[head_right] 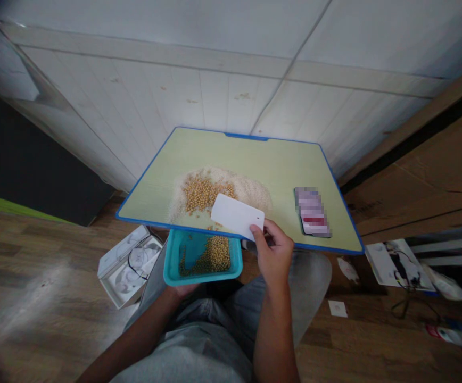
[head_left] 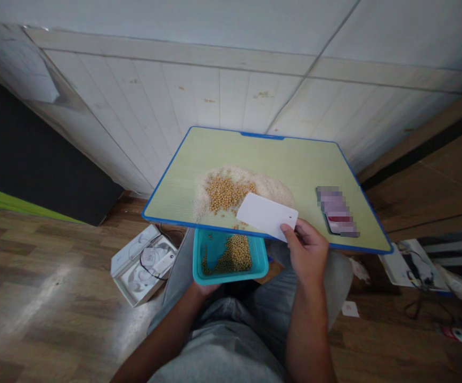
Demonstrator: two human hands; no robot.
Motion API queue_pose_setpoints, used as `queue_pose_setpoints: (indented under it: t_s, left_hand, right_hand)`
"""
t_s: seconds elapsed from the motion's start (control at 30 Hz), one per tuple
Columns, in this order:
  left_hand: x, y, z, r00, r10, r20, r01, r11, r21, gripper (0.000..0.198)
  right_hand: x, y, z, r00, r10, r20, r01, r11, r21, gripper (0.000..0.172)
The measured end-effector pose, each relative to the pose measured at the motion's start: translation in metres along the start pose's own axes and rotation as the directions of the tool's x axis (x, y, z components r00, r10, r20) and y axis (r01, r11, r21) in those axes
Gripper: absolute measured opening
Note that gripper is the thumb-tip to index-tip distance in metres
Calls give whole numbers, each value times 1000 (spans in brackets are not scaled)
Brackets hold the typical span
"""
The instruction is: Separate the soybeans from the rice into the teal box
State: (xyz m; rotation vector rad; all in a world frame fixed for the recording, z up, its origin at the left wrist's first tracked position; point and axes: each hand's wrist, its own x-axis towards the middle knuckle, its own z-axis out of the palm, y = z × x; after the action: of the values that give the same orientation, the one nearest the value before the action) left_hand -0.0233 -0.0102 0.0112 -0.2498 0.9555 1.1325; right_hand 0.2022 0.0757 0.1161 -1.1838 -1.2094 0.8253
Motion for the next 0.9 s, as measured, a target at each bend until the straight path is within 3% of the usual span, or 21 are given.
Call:
queue_pose_setpoints:
  t_s: [0.2, 0.57, 0.77, 0.9]
  left_hand:
    - [-14, 5, 13, 1000, 0, -11, 0, 1000, -10, 46]
    - [-19, 7, 18, 997, 26, 70, -23, 999, -37, 49]
    - [-18, 7, 17, 999, 15, -44, -17, 999, -33, 53]
    - [-18, 7, 16, 999, -6, -54, 5, 1000, -21, 57]
  right_hand:
    - [0, -1, 0, 1000, 4, 16, -4, 1000, 7, 22]
    - [0, -1, 0, 998, 3, 70, 0, 999, -45, 22]
    - [0, -1, -1, 994, 3, 108, 3, 998, -60, 21]
    - [0, -3, -2, 990, -20, 139, 30, 997, -67, 19]
